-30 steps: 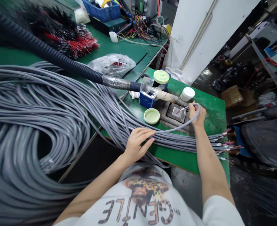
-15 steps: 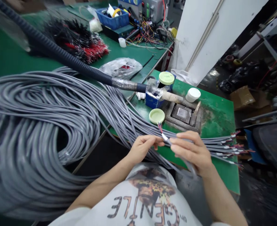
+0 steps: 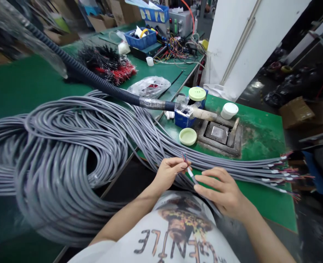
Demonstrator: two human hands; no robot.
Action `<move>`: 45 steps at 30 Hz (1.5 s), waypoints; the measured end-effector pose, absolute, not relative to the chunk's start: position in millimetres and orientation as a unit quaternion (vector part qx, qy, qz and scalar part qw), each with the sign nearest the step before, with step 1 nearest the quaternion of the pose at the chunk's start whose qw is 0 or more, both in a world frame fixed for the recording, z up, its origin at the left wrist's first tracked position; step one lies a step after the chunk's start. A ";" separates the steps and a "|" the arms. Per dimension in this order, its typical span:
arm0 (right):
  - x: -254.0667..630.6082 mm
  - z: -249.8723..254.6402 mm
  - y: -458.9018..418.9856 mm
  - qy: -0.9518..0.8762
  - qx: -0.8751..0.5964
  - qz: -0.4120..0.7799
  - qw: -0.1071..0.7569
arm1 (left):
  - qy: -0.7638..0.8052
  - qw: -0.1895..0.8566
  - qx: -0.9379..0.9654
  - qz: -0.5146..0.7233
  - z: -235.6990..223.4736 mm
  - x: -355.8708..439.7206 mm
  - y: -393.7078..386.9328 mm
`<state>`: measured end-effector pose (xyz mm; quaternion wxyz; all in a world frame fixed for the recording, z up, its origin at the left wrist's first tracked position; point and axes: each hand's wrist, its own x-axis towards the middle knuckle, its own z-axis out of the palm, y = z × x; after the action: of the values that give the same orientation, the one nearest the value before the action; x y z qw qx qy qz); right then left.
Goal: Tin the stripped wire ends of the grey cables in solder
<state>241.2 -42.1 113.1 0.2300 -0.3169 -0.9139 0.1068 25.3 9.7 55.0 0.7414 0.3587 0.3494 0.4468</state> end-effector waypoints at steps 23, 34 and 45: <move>239.0 91.9 -43.1 -0.876 -0.335 0.184 0.294 | 0.325 0.742 0.296 0.506 60.2 38.5 10.6; 238.9 86.4 -41.3 -0.871 -0.333 0.203 0.300 | 0.316 0.735 0.293 0.523 60.0 41.2 12.3; 239.3 79.7 -42.1 -0.866 -0.327 0.217 0.311 | 0.325 0.739 0.282 0.518 59.9 41.5 11.8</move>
<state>239.3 -42.1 79.7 0.3106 -0.3272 -0.8657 0.2169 41.5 11.8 59.9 0.7393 0.2823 0.3255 0.5175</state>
